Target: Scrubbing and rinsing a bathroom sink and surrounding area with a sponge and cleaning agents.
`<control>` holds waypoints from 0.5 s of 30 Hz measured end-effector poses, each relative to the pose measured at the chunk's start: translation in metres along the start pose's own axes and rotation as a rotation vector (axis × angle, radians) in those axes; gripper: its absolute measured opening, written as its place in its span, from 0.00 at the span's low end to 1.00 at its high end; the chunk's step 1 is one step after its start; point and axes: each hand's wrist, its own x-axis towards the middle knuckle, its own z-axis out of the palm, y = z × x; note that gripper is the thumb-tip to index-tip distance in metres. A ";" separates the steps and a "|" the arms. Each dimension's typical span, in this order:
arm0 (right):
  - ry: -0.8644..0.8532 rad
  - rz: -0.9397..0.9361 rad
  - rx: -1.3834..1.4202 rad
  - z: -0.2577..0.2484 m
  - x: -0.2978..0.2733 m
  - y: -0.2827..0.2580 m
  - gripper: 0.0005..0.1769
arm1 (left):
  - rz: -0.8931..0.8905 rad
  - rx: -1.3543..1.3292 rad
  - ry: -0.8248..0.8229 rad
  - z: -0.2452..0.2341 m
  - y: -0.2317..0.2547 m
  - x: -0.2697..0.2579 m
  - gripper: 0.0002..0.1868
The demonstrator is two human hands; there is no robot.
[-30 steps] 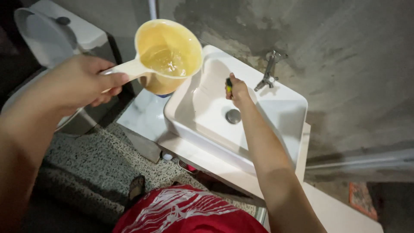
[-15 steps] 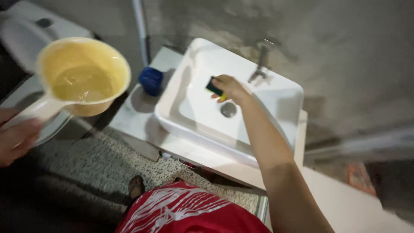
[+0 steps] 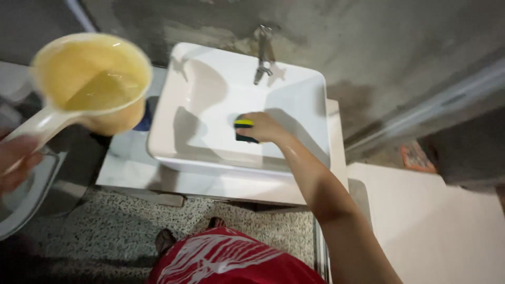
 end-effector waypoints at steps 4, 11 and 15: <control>0.093 -0.019 0.106 0.002 -0.024 0.024 0.27 | 0.306 -0.081 0.110 0.039 0.147 -0.085 0.24; 0.124 0.197 0.296 -0.010 -0.036 -0.010 0.27 | 0.211 -0.111 0.152 0.047 0.200 -0.010 0.22; 0.120 0.352 0.661 0.009 -0.002 -0.006 0.29 | 0.134 -0.169 0.034 0.054 0.177 0.066 0.18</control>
